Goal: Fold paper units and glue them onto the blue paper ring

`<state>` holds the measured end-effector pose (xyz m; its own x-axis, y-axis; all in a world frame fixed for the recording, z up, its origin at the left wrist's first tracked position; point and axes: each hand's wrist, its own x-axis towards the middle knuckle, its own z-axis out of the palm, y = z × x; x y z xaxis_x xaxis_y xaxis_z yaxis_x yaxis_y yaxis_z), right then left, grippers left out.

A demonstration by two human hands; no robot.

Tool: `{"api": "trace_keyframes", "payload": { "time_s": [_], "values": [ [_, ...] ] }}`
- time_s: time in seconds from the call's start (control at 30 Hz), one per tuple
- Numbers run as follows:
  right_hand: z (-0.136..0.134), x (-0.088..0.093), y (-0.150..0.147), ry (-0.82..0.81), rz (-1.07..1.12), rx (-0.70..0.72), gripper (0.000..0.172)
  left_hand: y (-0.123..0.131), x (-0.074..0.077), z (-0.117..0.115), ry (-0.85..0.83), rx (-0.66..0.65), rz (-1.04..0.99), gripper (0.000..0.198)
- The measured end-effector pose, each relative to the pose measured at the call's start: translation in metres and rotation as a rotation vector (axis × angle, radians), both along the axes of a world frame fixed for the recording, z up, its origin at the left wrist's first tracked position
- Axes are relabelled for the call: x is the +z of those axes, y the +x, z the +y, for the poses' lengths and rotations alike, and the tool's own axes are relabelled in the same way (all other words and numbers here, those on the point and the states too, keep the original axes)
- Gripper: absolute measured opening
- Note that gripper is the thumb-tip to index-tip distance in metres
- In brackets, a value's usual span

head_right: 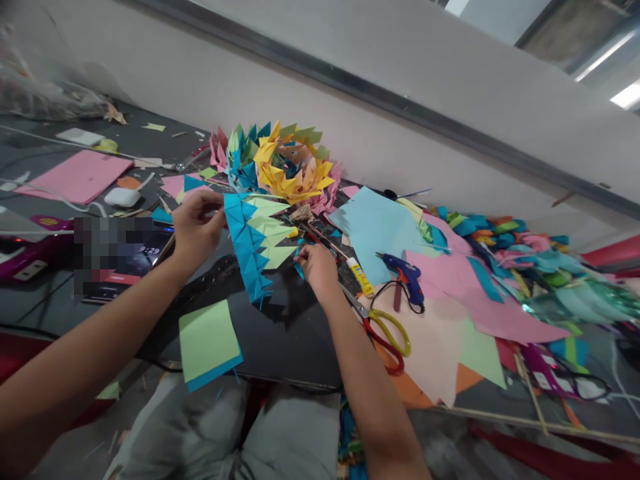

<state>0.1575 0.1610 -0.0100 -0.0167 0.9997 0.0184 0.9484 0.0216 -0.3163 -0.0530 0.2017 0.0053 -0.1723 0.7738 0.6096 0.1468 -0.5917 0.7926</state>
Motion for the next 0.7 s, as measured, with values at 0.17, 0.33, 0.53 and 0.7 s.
{"api": "trace_keyframes", "payload": {
  "time_s": [0.17,0.33,0.53,0.7],
  "values": [
    [-0.012,0.0,-0.006,-0.022,-0.005,0.11,0.015,0.003,-0.003,-0.002,0.002,-0.029,0.019,0.01],
    [-0.019,-0.001,-0.001,-0.068,0.037,0.193,0.022,0.004,-0.008,-0.002,0.032,-0.022,0.076,0.011],
    [-0.035,0.0,0.013,-0.072,0.142,0.226,0.017,0.007,-0.007,-0.007,0.043,-0.04,0.098,0.009],
    [-0.056,-0.005,0.029,0.144,0.201,0.089,0.021,0.013,-0.006,-0.013,0.047,-0.074,0.119,0.008]
  ]
}}
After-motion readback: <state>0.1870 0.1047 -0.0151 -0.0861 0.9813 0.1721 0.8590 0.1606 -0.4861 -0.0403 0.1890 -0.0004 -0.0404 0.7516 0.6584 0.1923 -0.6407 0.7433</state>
